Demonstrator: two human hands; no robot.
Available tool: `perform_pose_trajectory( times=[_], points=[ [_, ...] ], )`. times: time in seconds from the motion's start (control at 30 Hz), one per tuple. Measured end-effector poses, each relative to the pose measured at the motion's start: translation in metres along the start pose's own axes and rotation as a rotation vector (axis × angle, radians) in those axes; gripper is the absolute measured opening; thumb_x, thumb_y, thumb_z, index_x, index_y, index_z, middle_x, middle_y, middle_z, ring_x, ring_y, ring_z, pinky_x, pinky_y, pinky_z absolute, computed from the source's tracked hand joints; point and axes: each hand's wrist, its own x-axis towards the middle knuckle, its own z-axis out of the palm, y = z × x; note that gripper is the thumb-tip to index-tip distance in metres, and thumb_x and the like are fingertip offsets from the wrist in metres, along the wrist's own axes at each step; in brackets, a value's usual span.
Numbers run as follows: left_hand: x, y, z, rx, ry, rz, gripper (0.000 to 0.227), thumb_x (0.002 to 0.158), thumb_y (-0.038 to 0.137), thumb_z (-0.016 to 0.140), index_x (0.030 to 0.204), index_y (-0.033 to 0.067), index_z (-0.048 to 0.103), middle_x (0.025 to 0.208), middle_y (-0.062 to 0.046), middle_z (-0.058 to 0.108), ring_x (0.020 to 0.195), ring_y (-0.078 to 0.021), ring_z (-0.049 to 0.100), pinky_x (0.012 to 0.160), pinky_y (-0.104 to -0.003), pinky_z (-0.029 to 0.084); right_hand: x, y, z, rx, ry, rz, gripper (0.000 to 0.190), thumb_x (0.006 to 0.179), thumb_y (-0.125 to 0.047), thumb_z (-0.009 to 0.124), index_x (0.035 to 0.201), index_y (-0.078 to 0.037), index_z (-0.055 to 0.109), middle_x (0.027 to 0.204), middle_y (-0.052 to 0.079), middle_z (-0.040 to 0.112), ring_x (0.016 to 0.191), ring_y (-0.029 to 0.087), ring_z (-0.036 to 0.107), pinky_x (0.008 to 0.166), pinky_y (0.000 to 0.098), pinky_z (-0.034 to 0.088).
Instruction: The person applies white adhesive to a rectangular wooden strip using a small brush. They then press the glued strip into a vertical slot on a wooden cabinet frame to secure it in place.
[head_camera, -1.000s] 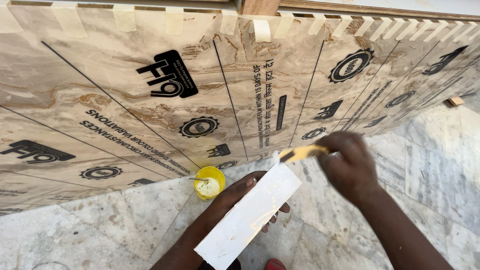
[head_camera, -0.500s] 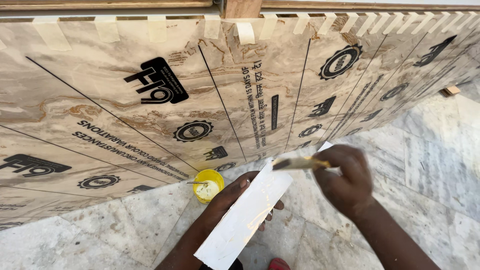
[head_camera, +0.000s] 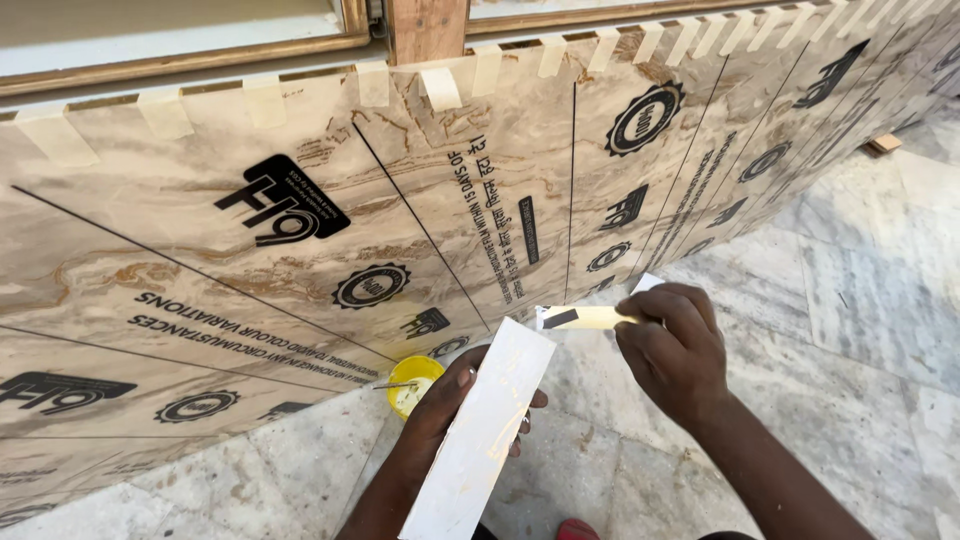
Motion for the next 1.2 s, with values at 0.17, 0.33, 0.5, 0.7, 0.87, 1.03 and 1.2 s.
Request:
perform_pose_trajectory(
  times=[0.17, 0.33, 0.5, 0.7, 0.87, 1.03, 1.2],
  points=[
    [0.005, -0.001, 0.000, 0.059, 0.005, 0.033, 0.078, 0.096, 0.058, 0.052, 0.152, 0.0046, 0.042, 0.120, -0.026, 0.068, 0.093, -0.0234, 0.068, 0.077, -0.036, 0.060, -0.006, -0.006, 0.020, 0.006, -0.070, -0.062, 0.021, 0.075, 0.000, 0.081, 0.083, -0.009, 0.063, 0.103, 0.009, 0.069, 0.101, 0.028, 0.063, 0.078, 0.0359, 0.056],
    [0.010, 0.002, -0.006, 0.061, 0.000, 0.039, 0.074, 0.097, 0.055, 0.049, 0.152, 0.0062, 0.041, 0.121, -0.025, 0.067, 0.093, -0.0235, 0.068, 0.078, -0.036, 0.060, -0.009, 0.002, 0.012, 0.002, 0.040, 0.046, 0.023, 0.079, 0.001, 0.083, 0.084, -0.007, 0.061, 0.103, 0.008, 0.067, 0.099, 0.028, 0.061, 0.078, 0.0389, 0.052],
    [0.015, -0.004, -0.008, -0.042, -0.047, 0.097, 0.069, 0.101, 0.053, 0.047, 0.149, 0.0030, 0.042, 0.122, -0.029, 0.065, 0.093, -0.0256, 0.068, 0.078, -0.038, 0.061, -0.021, -0.001, 0.017, 0.045, 0.026, 0.078, 0.028, 0.075, 0.004, 0.081, 0.080, -0.008, 0.056, 0.102, 0.007, 0.067, 0.100, 0.028, 0.062, 0.079, 0.0399, 0.054],
    [0.025, -0.010, -0.012, -0.050, -0.044, 0.081, 0.067, 0.102, 0.052, 0.047, 0.148, 0.0043, 0.040, 0.127, -0.029, 0.063, 0.097, -0.0262, 0.067, 0.080, -0.040, 0.060, -0.029, -0.005, 0.011, 0.056, 0.041, 0.063, 0.025, 0.077, 0.003, 0.082, 0.085, -0.007, 0.060, 0.105, 0.010, 0.066, 0.097, 0.030, 0.062, 0.072, 0.0364, 0.053],
    [0.035, -0.014, -0.012, -0.170, -0.094, 0.122, 0.070, 0.099, 0.048, 0.055, 0.152, 0.0058, 0.038, 0.133, -0.026, 0.061, 0.103, -0.0261, 0.067, 0.087, -0.043, 0.060, -0.042, -0.002, 0.006, 0.322, 0.140, 0.706, 0.021, 0.094, -0.002, 0.067, 0.100, -0.007, 0.048, 0.110, 0.012, 0.069, 0.093, 0.021, 0.066, 0.077, 0.0342, 0.056],
    [0.055, -0.022, -0.010, -0.312, -0.167, 0.267, 0.075, 0.099, 0.034, 0.070, 0.152, -0.0050, 0.035, 0.141, -0.025, 0.057, 0.123, -0.0300, 0.062, 0.106, -0.052, 0.056, -0.094, -0.071, -0.004, 0.963, 0.222, 1.361, 0.014, 0.104, -0.014, 0.050, 0.103, -0.004, 0.042, 0.102, 0.023, 0.075, 0.087, 0.023, 0.067, 0.084, 0.0402, 0.058],
    [0.070, -0.029, -0.009, -0.224, -0.156, 0.417, 0.083, 0.091, 0.021, 0.079, 0.157, -0.0008, 0.033, 0.144, -0.020, 0.054, 0.138, -0.0332, 0.054, 0.112, -0.050, 0.049, -0.149, -0.106, -0.011, 0.879, 0.576, 1.645, 0.014, 0.102, -0.015, 0.053, 0.107, -0.005, 0.044, 0.101, 0.020, 0.068, 0.086, 0.027, 0.071, 0.075, 0.0463, 0.058]
  ],
)
